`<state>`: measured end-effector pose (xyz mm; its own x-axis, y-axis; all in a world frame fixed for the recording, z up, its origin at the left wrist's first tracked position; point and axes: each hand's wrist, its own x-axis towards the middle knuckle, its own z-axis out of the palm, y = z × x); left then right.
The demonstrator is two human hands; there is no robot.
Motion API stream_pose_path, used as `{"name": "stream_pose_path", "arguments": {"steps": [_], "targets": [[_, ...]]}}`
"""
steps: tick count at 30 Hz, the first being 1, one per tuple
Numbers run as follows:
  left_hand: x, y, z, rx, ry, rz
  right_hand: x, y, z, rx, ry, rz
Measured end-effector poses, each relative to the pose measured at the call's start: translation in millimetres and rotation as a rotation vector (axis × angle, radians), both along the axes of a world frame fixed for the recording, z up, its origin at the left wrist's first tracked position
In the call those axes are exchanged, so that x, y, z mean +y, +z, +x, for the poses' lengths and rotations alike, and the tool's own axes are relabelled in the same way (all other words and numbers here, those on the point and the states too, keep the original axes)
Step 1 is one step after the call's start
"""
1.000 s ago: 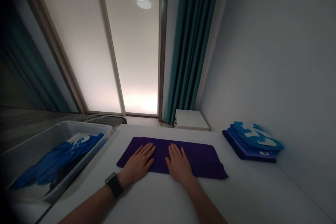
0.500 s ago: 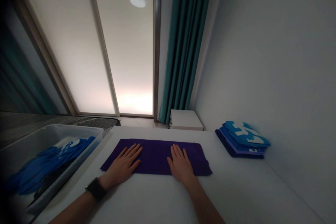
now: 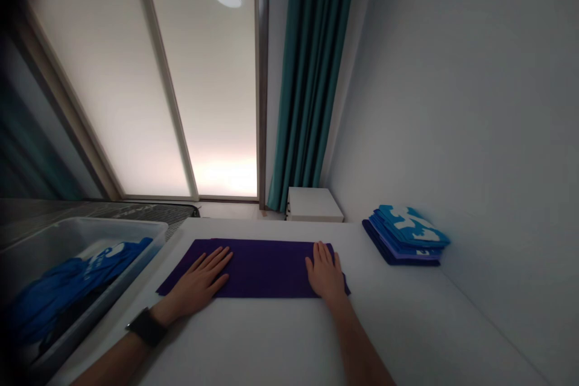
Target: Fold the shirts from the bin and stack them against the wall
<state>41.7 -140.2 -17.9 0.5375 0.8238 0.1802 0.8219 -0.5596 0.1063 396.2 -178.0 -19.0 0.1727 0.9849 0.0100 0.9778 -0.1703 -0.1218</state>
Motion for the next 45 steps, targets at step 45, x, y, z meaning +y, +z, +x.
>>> {"name": "stream_pose_path", "arguments": {"steps": [45], "targets": [[89.8, 75.5, 8.8, 0.151, -0.111, -0.273, 66.3, 52.9, 27.9, 0.094, 0.361, -0.155]]}}
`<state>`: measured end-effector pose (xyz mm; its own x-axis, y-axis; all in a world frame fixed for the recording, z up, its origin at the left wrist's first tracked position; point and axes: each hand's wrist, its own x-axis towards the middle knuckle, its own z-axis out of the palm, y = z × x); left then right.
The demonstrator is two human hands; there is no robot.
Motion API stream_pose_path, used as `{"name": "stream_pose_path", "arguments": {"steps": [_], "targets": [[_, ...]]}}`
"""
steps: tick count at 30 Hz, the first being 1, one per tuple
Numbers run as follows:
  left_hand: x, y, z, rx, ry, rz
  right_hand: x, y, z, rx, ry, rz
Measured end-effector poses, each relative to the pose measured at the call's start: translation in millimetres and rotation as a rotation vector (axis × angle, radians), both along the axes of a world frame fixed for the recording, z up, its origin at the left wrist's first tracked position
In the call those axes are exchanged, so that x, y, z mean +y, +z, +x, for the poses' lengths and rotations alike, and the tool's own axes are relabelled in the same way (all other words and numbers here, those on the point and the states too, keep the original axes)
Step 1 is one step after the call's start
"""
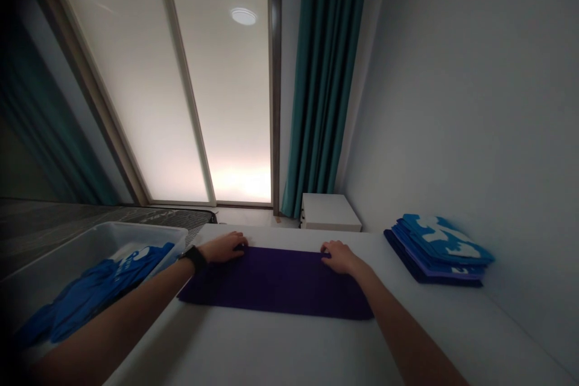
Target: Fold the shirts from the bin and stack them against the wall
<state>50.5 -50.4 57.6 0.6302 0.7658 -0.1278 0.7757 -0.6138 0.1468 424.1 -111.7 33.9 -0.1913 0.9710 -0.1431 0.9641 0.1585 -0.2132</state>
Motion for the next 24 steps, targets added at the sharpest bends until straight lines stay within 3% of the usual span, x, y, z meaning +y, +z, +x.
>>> {"name": "stream_pose_path", "arguments": {"steps": [7, 13, 17, 24], "targets": [[19.6, 15.0, -4.9, 0.117, 0.038, -0.207, 14.1, 17.5, 15.9, 0.030, 0.041, -0.362], [8.4, 16.3, -9.4, 0.197, 0.055, -0.275, 4.4, 19.4, 12.1, -0.121, 0.060, -0.453], [1.9, 18.7, -5.7, 0.178, 0.079, -0.208, -1.5, 24.8, 2.1, -0.222, 0.056, -0.370], [4.4, 44.2, 7.5, -0.042, 0.191, 0.134, 1.8, 59.5, -1.4, -0.257, -0.086, 0.090]]}}
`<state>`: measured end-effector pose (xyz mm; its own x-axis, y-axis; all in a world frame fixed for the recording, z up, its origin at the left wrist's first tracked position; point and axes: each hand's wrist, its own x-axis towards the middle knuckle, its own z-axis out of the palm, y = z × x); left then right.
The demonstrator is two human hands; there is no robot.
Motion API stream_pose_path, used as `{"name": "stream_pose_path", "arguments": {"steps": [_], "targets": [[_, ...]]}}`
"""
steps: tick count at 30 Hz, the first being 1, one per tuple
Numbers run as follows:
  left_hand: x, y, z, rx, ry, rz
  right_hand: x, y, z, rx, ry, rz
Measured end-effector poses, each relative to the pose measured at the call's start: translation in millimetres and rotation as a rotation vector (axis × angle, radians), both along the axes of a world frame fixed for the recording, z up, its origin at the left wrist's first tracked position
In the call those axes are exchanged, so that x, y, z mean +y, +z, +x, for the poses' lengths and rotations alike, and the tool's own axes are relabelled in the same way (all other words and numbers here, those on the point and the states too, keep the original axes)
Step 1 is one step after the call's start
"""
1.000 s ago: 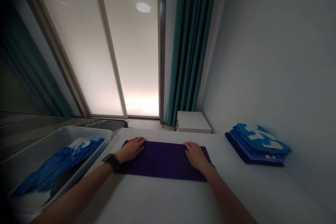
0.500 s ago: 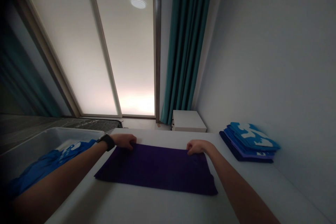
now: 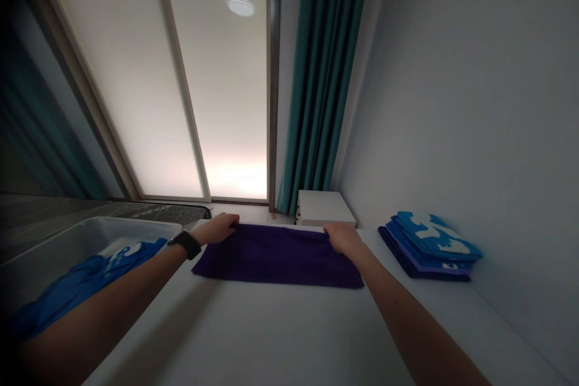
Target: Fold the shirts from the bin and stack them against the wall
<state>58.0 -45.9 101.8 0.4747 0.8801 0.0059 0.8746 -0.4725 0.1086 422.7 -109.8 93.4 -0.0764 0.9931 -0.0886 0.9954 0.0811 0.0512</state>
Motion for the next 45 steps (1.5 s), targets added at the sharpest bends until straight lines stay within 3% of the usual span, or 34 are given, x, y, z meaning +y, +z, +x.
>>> {"name": "stream_pose_path", "arguments": {"steps": [3, 6, 9, 14, 18, 23, 29, 35, 40, 45], "targets": [[-0.6, 13.3, 0.0, -0.104, 0.062, 0.177, 0.5, 16.1, 6.1, 0.018, -0.110, 0.162], [-10.8, 8.2, -5.5, -0.204, 0.088, 0.288, -5.2, 13.4, 13.5, 0.139, -0.127, 0.267], [-32.0, -22.8, -14.2, -0.281, 0.061, 0.320, -21.9, -19.8, 19.0, 0.377, -0.058, 0.343], [-73.5, -83.0, -27.1, -0.235, 0.049, 0.145, -64.4, -101.0, 16.3, 0.432, 0.003, 0.335], [-88.5, -94.1, -30.0, -0.245, 0.050, 0.126, -83.0, -126.2, 10.0, 0.455, 0.002, 0.359], [-91.6, -88.0, -26.8, -0.228, 0.064, 0.177, -83.5, -123.5, 8.3, 0.448, 0.002, 0.371], [-103.2, -78.9, -23.6, -0.131, 0.024, 0.379, -87.7, -119.8, 6.0, 0.337, 0.026, 0.411], [-104.8, -74.0, -14.4, -0.058, -0.015, 0.409, -97.5, -93.4, -3.9, 0.163, 0.014, 0.486], [-90.8, -78.4, 13.4, -0.099, -0.094, 0.297, -87.3, -73.5, -40.7, 0.149, 0.062, 0.478], [-59.4, -80.1, 47.3, -0.115, -0.200, 0.208, -49.5, -72.9, -96.7, 0.224, 0.175, 0.353]]}}
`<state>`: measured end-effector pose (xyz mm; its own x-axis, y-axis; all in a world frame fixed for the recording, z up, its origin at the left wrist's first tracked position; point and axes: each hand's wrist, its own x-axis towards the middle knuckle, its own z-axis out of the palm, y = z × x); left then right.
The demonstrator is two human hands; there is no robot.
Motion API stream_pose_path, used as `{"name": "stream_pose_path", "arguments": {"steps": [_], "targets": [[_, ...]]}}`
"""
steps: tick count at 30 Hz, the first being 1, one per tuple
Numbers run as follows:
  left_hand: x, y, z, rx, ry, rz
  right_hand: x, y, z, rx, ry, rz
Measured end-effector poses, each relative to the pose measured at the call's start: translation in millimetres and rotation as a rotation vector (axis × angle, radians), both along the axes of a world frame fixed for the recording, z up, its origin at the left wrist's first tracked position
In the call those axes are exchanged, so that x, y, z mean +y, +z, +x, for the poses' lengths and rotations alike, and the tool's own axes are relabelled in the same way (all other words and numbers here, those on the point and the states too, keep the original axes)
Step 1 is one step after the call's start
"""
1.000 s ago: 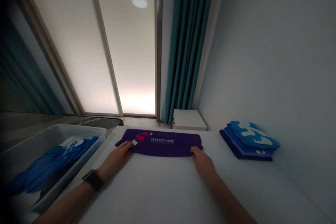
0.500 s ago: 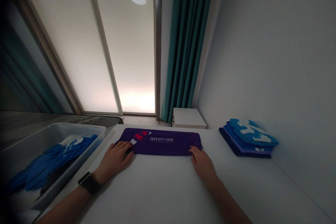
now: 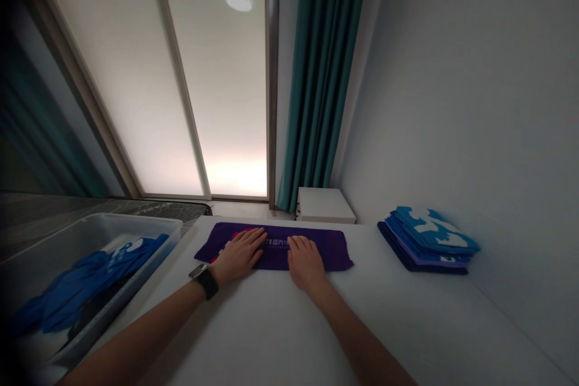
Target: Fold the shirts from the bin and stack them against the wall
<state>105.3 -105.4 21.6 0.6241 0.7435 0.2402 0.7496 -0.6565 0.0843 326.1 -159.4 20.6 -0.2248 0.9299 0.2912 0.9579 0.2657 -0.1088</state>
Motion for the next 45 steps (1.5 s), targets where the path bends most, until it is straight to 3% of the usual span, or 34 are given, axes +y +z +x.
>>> {"name": "stream_pose_path", "arguments": {"steps": [4, 11, 18, 28, 32, 40, 45], "targets": [[22.6, -9.0, 10.7, 0.011, 0.044, -0.053, 32.1, -7.9, -24.0, 0.015, -0.001, -0.085], [29.4, -27.4, 3.8, -0.027, 0.121, -0.097, 47.4, -21.6, -17.1, 0.047, -0.036, -0.255], [13.3, -26.3, 6.1, -0.010, 0.125, -0.112, 30.9, -20.7, -12.8, 0.029, -0.033, -0.274], [-47.6, -32.5, 14.5, -0.055, 0.095, -0.066, -29.1, -25.9, 7.7, 0.007, -0.038, -0.253], [-48.7, -30.4, -2.4, -0.042, 0.093, -0.073, -38.7, -26.1, 18.1, 0.008, -0.058, -0.244], [-41.7, -34.7, -66.3, -0.032, 0.061, -0.030, -43.0, -36.3, 39.9, -0.010, -0.043, -0.186], [-35.7, -25.5, -81.2, -0.079, 0.010, -0.167, -43.1, -38.1, 44.2, -0.019, -0.039, -0.206]]}}
